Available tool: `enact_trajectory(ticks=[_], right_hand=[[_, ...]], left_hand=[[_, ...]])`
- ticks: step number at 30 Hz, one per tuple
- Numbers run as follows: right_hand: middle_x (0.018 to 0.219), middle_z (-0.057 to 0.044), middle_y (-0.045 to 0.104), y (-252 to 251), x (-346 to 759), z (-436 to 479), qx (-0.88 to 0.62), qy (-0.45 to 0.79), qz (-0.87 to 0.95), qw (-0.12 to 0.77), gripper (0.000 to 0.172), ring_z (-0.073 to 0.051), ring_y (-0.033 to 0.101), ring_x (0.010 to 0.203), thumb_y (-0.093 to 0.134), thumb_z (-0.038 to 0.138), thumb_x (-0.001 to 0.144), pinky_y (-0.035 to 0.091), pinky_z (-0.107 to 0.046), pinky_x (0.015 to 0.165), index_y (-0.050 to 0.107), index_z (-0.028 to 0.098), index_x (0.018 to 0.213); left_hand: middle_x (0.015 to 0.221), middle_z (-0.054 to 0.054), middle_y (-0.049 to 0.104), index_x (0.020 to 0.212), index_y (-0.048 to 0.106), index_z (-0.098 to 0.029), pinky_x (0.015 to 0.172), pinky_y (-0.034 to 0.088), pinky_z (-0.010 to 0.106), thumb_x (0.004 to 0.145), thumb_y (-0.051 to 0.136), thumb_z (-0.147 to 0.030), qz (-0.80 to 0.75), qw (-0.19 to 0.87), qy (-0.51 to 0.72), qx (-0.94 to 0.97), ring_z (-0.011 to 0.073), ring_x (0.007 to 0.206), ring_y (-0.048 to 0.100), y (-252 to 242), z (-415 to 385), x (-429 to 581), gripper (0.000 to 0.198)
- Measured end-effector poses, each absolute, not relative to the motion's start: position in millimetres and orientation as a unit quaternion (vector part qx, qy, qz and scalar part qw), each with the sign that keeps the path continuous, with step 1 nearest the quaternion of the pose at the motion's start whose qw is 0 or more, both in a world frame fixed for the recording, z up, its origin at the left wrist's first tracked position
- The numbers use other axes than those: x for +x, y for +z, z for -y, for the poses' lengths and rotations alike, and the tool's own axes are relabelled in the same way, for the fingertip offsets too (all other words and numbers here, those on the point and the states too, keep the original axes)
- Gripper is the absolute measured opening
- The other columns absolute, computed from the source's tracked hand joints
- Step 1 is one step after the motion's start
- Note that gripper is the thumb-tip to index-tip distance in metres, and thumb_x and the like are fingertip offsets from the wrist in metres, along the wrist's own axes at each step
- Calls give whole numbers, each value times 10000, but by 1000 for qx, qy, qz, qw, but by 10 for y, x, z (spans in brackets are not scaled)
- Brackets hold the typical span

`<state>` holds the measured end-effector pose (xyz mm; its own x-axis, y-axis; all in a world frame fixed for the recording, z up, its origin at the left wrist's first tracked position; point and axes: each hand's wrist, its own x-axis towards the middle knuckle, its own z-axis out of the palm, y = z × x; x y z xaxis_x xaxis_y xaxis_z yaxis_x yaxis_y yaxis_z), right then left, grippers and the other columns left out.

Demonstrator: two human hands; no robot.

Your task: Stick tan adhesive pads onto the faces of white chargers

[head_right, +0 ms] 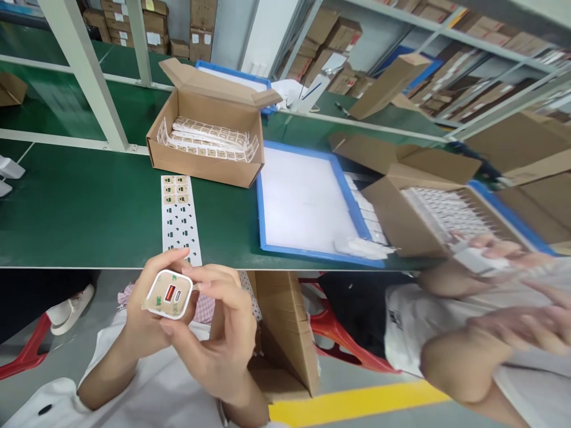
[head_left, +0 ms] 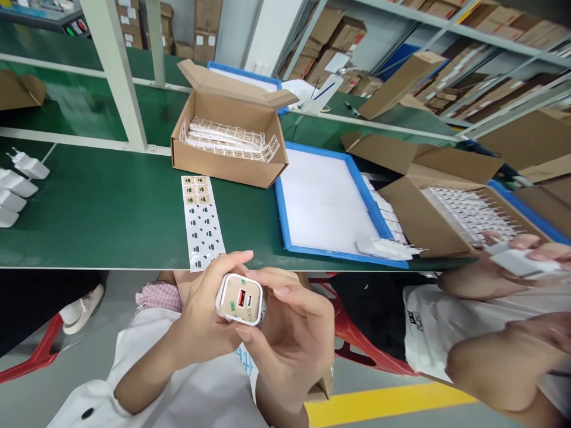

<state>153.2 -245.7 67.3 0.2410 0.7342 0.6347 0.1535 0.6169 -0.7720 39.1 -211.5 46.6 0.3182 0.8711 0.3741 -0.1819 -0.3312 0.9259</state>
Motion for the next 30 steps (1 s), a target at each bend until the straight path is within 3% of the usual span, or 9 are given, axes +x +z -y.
enact_trajectory(ticks=[12,19,25,30], right_hand=[[1195,-110,707,706,1490,2440,-370,163,592,697,249,-221,639,1033,679,116,907,539,-400,880,548,209,1098],[1182,-107,698,705,1464,2435,-381,141,596,692,213,-210,637,1009,655,121,910,530,-384,865,526,215,1051],[1139,-98,691,713,1410,2421,-398,139,587,692,170,-223,658,1015,635,166,937,563,-393,829,509,235,1029],[1140,-100,693,714,1394,2419,-395,140,587,693,176,-221,653,1009,638,164,933,559,-394,829,511,232,1034]], left_hand=[[1100,18,653,1447,486,-362,772,557,261,828,743,-154,-253,508,515,643,169,904,648,444,2123,393,702],[1065,27,639,1413,522,-357,742,547,263,863,762,-292,-250,539,515,618,173,885,633,476,2139,402,604],[1045,38,627,1403,529,-320,749,557,283,891,719,-293,-255,545,511,613,173,859,629,457,2137,410,546],[1069,33,627,1398,539,-372,722,546,273,927,670,-256,-241,577,513,588,171,862,632,470,2146,401,503]])
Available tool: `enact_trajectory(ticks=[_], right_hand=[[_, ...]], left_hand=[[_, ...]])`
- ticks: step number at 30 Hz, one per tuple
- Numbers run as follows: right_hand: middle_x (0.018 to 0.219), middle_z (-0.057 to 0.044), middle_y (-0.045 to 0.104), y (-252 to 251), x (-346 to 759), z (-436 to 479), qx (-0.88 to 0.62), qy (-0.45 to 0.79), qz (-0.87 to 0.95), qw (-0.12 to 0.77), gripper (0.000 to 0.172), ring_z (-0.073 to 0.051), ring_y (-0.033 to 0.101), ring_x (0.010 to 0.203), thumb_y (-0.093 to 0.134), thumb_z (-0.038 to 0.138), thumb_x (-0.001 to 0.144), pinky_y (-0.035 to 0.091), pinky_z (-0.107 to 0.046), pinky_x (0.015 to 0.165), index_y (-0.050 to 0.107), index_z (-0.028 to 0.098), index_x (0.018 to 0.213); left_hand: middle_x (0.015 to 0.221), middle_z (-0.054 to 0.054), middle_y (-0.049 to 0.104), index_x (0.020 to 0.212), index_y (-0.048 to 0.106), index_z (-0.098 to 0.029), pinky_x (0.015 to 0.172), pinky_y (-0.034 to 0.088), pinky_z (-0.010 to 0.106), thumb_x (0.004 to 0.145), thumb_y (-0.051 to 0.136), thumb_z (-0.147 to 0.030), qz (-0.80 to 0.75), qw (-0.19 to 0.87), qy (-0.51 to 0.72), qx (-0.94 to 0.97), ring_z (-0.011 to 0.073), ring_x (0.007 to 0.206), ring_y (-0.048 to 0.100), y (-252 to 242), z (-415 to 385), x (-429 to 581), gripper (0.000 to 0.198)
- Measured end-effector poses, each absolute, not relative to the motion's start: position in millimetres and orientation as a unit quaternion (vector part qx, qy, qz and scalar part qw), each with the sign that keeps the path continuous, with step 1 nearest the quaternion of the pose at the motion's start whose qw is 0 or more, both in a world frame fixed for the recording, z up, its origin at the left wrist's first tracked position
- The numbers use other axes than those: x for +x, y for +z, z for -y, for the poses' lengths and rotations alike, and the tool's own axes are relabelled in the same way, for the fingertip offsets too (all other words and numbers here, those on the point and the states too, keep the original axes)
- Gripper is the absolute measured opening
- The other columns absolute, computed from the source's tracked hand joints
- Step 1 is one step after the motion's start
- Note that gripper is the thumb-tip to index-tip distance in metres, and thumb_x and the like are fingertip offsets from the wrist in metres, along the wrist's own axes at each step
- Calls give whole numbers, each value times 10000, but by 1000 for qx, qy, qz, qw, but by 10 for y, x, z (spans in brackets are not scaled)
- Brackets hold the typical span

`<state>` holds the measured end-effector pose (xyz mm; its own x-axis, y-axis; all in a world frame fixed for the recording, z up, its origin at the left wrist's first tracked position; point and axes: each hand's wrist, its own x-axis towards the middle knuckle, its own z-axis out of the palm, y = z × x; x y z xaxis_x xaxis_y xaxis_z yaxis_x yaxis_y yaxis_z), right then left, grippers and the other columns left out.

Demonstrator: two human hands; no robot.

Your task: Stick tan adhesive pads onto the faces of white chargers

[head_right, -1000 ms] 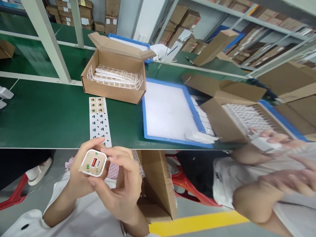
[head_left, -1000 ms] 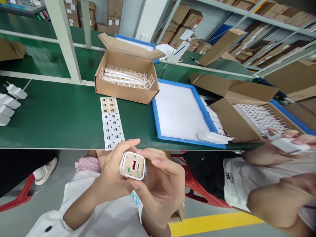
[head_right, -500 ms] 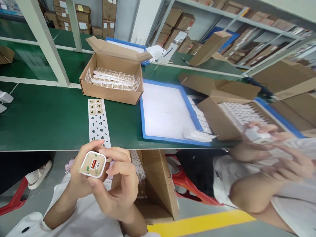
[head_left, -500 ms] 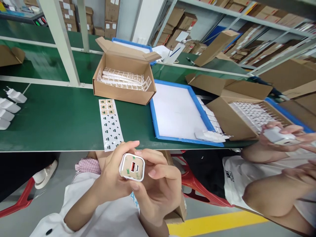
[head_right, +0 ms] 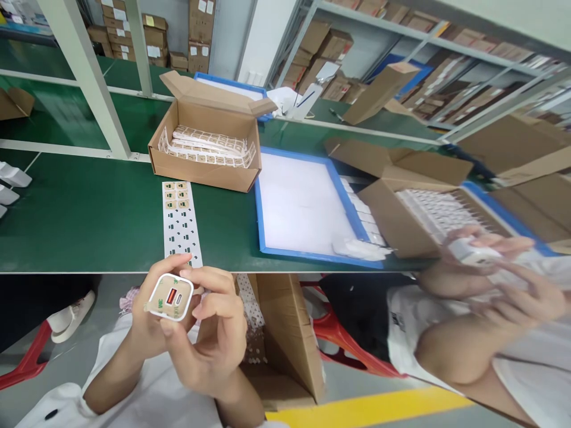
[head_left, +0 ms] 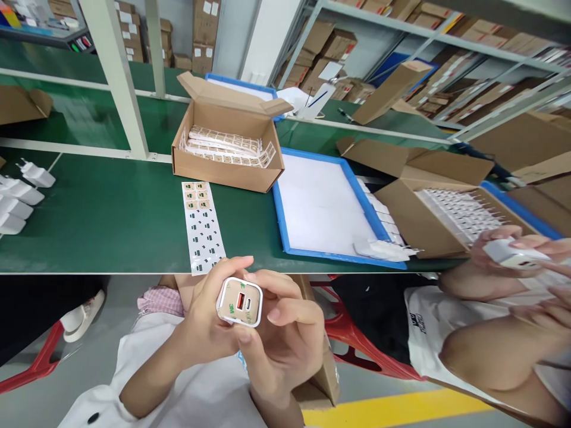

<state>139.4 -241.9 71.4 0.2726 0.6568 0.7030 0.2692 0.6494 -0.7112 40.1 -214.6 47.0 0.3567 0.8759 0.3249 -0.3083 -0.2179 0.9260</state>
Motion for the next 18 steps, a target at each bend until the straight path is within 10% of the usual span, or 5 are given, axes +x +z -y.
enact_trajectory(ticks=[18], right_hand=[[1153,-109,671,738,1465,2423,-399,116,620,666,287,-240,646,1018,641,165,904,575,-417,822,572,216,1178]], left_hand=[[1030,14,641,1401,516,-352,714,557,265,793,815,-262,-241,533,523,620,165,832,631,473,2123,404,683]])
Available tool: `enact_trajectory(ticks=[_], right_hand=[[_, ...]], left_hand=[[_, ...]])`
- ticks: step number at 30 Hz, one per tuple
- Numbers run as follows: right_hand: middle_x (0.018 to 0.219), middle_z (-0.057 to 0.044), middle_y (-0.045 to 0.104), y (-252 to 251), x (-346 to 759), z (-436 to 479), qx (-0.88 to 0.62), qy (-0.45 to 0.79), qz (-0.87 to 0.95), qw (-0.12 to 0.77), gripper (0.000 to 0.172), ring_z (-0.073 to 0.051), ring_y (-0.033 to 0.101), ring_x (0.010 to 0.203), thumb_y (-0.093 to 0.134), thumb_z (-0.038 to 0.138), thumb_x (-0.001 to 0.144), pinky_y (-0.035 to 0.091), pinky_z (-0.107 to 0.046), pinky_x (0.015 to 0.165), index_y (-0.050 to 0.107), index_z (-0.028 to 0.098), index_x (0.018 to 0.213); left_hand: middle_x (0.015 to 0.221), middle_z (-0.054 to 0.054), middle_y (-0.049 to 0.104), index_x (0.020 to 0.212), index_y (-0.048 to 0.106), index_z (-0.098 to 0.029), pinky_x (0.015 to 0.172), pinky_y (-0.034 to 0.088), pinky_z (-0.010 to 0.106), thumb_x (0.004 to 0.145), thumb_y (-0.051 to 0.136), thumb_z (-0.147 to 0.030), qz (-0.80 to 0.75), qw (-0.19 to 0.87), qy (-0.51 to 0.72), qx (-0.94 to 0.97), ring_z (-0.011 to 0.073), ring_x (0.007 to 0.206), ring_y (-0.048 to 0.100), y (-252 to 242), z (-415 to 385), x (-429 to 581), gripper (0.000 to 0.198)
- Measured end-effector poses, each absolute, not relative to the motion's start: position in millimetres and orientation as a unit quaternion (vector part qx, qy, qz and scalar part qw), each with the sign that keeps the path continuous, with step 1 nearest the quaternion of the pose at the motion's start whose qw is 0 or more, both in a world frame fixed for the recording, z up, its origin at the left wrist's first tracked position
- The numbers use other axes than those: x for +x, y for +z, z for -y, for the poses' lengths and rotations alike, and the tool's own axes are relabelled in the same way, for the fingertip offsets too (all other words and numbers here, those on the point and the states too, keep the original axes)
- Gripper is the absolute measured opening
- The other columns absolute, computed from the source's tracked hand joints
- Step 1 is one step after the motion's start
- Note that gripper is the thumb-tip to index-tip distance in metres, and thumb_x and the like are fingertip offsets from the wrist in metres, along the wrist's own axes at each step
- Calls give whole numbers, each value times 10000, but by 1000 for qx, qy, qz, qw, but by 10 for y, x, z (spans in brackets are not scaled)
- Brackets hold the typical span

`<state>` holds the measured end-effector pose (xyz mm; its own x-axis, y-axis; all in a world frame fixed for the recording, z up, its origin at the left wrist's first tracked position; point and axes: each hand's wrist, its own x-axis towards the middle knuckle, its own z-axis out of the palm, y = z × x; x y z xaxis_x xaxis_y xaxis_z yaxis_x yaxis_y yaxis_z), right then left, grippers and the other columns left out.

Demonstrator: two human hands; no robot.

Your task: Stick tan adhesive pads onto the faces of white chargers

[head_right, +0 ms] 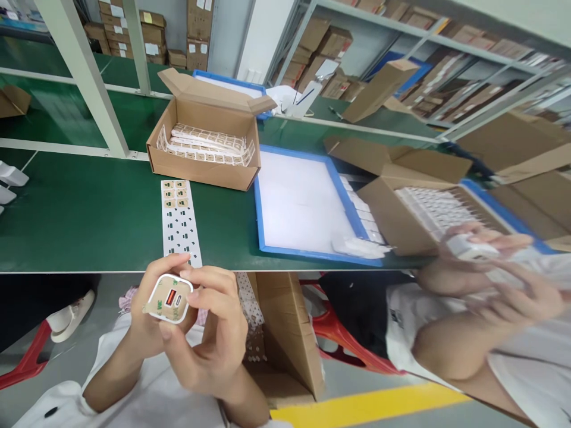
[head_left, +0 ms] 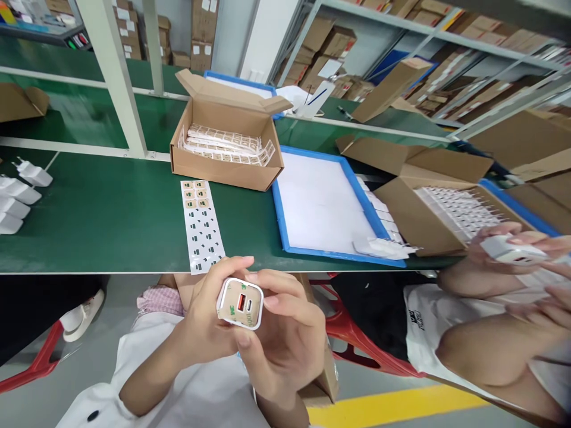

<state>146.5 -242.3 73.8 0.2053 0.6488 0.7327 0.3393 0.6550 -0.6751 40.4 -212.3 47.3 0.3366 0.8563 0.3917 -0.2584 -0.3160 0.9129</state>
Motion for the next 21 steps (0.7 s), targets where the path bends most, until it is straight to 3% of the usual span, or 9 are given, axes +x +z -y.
enact_trajectory(ticks=[5,9,14,21], right_hand=[[1184,-159,676,747,1604,2445,-444,-54,687,572,221,-264,660,1049,604,250,965,603,-422,805,678,146,1145],[1197,-196,702,624,1677,2420,-424,-153,718,531,311,-281,681,1097,580,201,988,636,-412,803,675,79,1258],[1249,-237,695,427,1696,2349,-446,-133,721,513,429,-290,664,1179,504,205,1034,639,-433,871,569,47,1427],[1277,-177,677,358,1819,2370,-492,-8,667,559,387,-273,675,1155,546,279,1020,626,-446,910,616,171,1385]], left_hand=[[952,8,631,1366,530,-297,635,525,234,823,759,-223,-274,541,512,608,128,718,592,464,2101,411,594],[985,5,638,1352,524,-299,641,518,203,823,713,-131,-315,581,490,568,111,731,609,539,2085,430,586],[941,-13,618,1339,493,-278,672,529,206,811,696,-121,-407,603,453,515,108,741,618,616,2015,495,588],[924,-19,565,1345,416,-250,651,506,221,853,726,-269,-356,679,415,490,112,723,599,526,1912,682,582]])
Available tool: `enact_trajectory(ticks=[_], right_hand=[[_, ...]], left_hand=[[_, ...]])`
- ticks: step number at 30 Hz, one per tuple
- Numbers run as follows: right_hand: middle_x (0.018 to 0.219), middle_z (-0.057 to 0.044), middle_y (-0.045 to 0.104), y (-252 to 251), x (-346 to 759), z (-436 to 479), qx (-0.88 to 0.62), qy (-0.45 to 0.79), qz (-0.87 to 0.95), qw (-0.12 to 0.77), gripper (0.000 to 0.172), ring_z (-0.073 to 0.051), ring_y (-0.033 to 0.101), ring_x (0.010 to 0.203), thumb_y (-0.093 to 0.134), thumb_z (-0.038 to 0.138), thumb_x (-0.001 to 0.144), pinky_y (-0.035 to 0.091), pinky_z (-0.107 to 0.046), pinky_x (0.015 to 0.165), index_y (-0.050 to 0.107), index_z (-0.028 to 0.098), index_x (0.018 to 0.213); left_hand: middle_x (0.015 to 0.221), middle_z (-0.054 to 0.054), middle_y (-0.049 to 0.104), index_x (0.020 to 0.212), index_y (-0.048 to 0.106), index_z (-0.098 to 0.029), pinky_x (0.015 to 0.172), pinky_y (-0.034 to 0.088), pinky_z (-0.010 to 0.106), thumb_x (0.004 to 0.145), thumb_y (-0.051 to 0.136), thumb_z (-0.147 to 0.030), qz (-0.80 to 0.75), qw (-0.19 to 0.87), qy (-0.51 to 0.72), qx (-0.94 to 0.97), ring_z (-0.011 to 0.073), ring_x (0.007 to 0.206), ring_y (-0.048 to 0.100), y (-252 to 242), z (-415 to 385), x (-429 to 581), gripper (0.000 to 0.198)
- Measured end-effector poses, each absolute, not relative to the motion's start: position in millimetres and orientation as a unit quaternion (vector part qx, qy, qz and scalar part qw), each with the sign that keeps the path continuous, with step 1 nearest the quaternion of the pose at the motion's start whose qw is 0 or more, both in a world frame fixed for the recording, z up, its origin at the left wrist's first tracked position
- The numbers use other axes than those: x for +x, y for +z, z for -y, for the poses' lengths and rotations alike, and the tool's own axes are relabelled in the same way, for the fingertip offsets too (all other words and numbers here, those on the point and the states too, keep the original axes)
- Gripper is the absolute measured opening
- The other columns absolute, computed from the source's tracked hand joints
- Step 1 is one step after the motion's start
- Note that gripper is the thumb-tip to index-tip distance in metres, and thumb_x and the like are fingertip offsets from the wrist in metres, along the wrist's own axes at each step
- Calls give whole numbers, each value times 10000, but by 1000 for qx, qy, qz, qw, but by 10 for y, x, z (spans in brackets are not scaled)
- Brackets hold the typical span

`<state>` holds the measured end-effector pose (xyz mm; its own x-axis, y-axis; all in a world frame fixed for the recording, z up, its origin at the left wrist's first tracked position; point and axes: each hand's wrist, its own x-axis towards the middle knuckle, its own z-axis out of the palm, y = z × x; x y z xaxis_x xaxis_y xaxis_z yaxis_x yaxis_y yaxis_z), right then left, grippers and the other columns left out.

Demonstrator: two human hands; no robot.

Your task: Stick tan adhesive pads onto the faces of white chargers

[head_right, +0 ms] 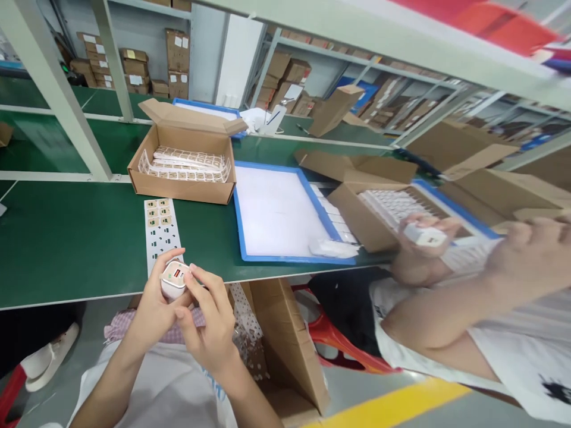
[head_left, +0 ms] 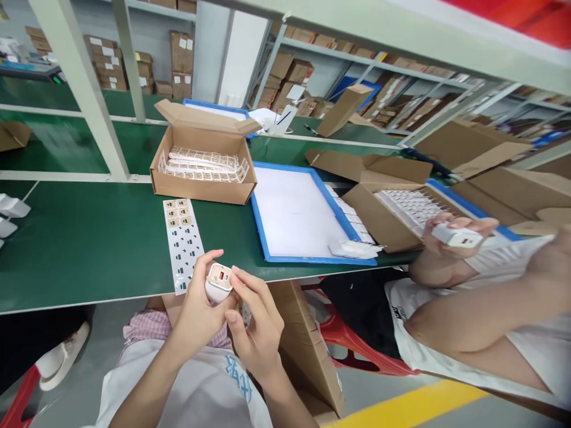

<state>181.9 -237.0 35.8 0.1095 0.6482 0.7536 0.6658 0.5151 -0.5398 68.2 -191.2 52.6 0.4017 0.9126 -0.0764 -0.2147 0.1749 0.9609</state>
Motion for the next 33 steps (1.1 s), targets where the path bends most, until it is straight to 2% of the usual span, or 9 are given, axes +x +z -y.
enact_trajectory(ticks=[4,8,11,16,19,22,26,33], right_hand=[[1253,-124,699,405,1935,2418,-492,97,587,636,294,-249,682,1162,594,285,997,617,-408,933,666,227,1277],[1188,-80,730,486,2099,2492,-507,133,505,685,197,-224,697,1114,580,282,1013,596,-396,951,699,268,1169],[1148,-80,737,522,2210,2575,-535,109,486,682,149,-233,701,1085,597,310,1007,593,-401,927,719,262,1078],[1136,-81,706,584,2227,2687,-540,24,521,661,194,-228,682,1042,660,330,971,592,-393,880,679,264,1154],[1137,-84,681,689,2152,2719,-568,-43,558,603,261,-224,658,1012,752,238,894,581,-390,864,673,250,1143],[1079,-69,690,803,2101,2729,-580,-50,567,584,225,-209,655,972,718,115,879,574,-371,837,689,243,1061],[986,-42,684,899,2140,2728,-567,37,549,613,132,-177,667,888,680,113,897,564,-315,770,721,237,914],[841,-16,607,966,2258,2707,-554,192,512,628,96,-143,588,734,709,200,861,480,-270,628,725,220,768]], left_hand=[[1065,26,565,1361,430,-260,792,511,272,850,745,-338,-289,674,427,529,155,883,597,472,1904,758,605],[1085,48,556,1300,479,-252,811,479,301,920,642,-477,-227,687,411,555,189,914,553,441,1868,847,470],[1085,40,531,1275,481,-267,799,447,298,993,533,-481,-208,657,393,608,185,902,518,439,1848,940,357],[1134,29,496,1275,452,-306,826,438,286,1053,455,-369,-207,535,366,733,173,940,511,494,1869,1034,232],[1134,34,488,1264,442,-293,805,457,275,1041,478,-301,-209,456,386,774,165,936,534,521,1890,1031,226],[1179,59,487,1304,429,-275,833,485,288,1039,473,-287,-204,388,413,798,178,996,562,528,1907,1003,269],[1160,61,510,1289,446,-263,851,505,293,1042,489,-309,-199,363,402,816,179,1010,579,551,1912,970,255],[1111,63,555,1238,500,-258,815,518,307,1032,528,-349,-162,434,371,804,187,962,597,574,1891,951,227]])
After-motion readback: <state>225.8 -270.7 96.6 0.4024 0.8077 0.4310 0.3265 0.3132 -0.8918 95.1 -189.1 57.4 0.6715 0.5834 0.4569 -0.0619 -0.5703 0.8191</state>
